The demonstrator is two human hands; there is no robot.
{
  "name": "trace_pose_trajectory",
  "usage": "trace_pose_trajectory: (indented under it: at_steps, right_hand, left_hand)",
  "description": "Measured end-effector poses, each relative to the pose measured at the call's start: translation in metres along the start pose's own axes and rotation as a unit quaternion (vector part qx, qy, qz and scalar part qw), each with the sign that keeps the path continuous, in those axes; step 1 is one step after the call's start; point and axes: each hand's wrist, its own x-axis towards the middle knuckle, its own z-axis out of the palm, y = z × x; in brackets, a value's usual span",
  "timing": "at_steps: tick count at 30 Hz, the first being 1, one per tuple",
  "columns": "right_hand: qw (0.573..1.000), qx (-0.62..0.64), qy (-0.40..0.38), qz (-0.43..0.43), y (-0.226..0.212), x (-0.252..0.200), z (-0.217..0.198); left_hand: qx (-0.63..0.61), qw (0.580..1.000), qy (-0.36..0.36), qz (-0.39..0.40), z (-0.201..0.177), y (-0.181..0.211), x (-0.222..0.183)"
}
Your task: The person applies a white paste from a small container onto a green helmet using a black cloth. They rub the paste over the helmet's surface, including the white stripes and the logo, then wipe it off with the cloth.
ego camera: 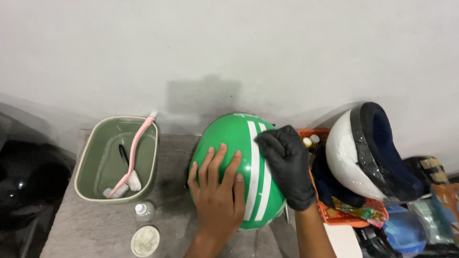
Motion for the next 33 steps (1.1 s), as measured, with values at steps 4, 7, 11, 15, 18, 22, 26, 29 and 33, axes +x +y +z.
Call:
trace_pose_trajectory:
  at_steps: [4, 7, 11, 15, 18, 22, 26, 29, 33]
  right_hand:
    - [0.995, 0.095, -0.025, 0.019, -0.001, 0.001, -0.002]
    - [0.997, 0.069, -0.033, -0.016, 0.022, -0.009, -0.005]
    - [0.996, 0.017, 0.042, 0.071, 0.003, -0.001, -0.001]
    - [0.993, 0.106, -0.040, 0.030, 0.005, -0.001, -0.004]
    - [0.994, 0.066, 0.021, 0.088, 0.005, 0.004, 0.003]
    - [0.994, 0.050, -0.081, -0.061, 0.019, -0.001, -0.008]
    - [0.984, 0.056, 0.040, 0.162, -0.014, 0.006, 0.000]
    - [0.997, 0.053, -0.015, 0.056, -0.007, 0.010, -0.008]
    - [0.994, 0.072, -0.043, 0.077, 0.003, 0.014, -0.002]
  left_hand:
    - [0.003, 1.000, 0.001, -0.009, 0.002, 0.000, -0.007]
    - [-0.003, 1.000, 0.003, 0.003, 0.002, -0.001, -0.007]
    - [-0.005, 1.000, -0.019, -0.006, 0.001, 0.001, -0.006]
    - [-0.002, 1.000, 0.002, -0.006, 0.002, -0.002, -0.004]
    - [-0.005, 1.000, -0.005, -0.008, 0.001, 0.000, -0.001]
    - [-0.009, 1.000, -0.017, -0.015, 0.001, -0.002, -0.006]
    - [-0.014, 0.999, -0.037, -0.023, 0.000, -0.001, 0.001]
    - [-0.012, 1.000, -0.006, -0.014, 0.000, 0.000, 0.001]
    - [-0.012, 1.000, -0.013, -0.013, 0.001, -0.001, 0.005]
